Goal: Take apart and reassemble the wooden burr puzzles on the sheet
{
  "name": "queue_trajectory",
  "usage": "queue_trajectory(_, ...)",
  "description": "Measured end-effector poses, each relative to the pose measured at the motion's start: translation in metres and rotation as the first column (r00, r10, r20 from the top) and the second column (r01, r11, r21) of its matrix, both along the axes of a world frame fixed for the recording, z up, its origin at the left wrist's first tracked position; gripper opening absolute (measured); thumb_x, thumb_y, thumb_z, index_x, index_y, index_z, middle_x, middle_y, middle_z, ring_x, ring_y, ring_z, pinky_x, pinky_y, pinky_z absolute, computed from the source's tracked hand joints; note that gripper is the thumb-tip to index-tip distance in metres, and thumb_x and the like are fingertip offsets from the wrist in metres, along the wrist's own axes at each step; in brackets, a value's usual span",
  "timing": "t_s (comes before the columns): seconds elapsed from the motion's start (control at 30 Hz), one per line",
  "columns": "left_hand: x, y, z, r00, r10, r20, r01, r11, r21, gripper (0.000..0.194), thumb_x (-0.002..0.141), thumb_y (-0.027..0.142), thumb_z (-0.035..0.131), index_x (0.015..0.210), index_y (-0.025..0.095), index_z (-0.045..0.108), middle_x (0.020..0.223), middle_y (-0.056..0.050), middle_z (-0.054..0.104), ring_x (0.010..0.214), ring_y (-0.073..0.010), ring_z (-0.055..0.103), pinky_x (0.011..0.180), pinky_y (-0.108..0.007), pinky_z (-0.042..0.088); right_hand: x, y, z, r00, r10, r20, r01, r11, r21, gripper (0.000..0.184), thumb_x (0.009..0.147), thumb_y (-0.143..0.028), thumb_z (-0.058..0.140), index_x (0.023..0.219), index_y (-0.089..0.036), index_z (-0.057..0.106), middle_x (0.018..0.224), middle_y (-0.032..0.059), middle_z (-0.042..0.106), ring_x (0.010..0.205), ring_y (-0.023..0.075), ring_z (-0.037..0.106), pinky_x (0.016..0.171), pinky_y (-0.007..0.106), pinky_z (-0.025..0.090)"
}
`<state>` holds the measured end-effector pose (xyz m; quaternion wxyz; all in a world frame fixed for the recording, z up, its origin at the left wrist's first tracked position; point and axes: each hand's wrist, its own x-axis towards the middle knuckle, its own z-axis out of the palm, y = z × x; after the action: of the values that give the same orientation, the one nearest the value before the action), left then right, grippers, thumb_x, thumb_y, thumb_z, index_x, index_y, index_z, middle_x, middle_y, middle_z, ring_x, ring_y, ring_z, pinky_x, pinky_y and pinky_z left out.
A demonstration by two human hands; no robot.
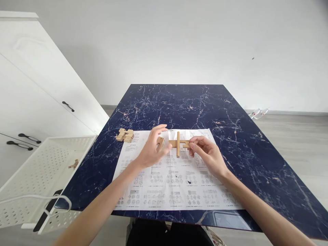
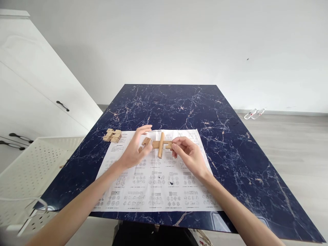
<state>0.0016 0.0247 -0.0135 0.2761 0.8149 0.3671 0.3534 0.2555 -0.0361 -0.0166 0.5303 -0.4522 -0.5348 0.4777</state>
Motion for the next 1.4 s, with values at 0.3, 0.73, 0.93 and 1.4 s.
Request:
queue_trajectory(0.3,0.005,-0.008,0.003,0.971,-0.237,0.037,0.239,0.963,-0.122,0.114,0.07,0.061,0.097,0.164,0.037,0.037,0.167,-0.015,0.048,0.153,-0.0441,0.048,0.123,-0.066,0.045,-0.001,-0.004,0.008,0.99,0.115,0.082,-0.115,0.993,-0.003,0.025,0.1,-0.047,0.075,0.105,-0.023,0.071,0.075,0.0015,0.072,0.068,0.0189,0.07,0.074,0.037,0.06)
queue_trajectory(0.73,0.008,-0.005,0.009,0.98,-0.177,0.086,0.177,0.984,0.011,0.088,0.071,0.049,0.097,0.146,0.029,0.055,0.14,-0.012,0.068,0.128,-0.0365,0.067,0.111,-0.056,0.055,0.003,0.002,-0.004,1.0,0.021,-0.014,-0.02,1.0,0.019,0.02,0.098,-0.043,0.078,0.101,-0.023,0.075,0.075,-0.0001,0.068,0.063,0.0167,0.063,0.065,0.034,0.054)
queue_trajectory(0.93,0.01,-0.003,0.012,0.984,-0.161,0.076,0.159,0.987,0.038,0.083,0.072,0.046,0.095,0.143,0.028,0.056,0.138,-0.012,0.069,0.126,-0.0355,0.068,0.111,-0.055,0.056,0.004,0.007,-0.013,0.996,-0.025,-0.085,0.028,0.999,0.04,0.013,0.099,-0.037,0.078,0.099,-0.024,0.076,0.081,0.0,0.067,0.063,0.0153,0.061,0.063,0.033,0.052)
queue_trajectory(1.4,0.01,-0.002,0.006,0.988,-0.148,0.044,0.144,0.987,0.075,0.086,0.072,0.047,0.094,0.146,0.027,0.055,0.142,-0.013,0.068,0.131,-0.0355,0.066,0.114,-0.055,0.055,0.009,0.007,-0.017,0.998,-0.055,0.014,0.055,0.998,0.031,0.017,0.1,-0.042,0.077,0.104,-0.026,0.077,0.083,0.002,0.068,0.065,0.0174,0.06,0.067,0.036,0.05)
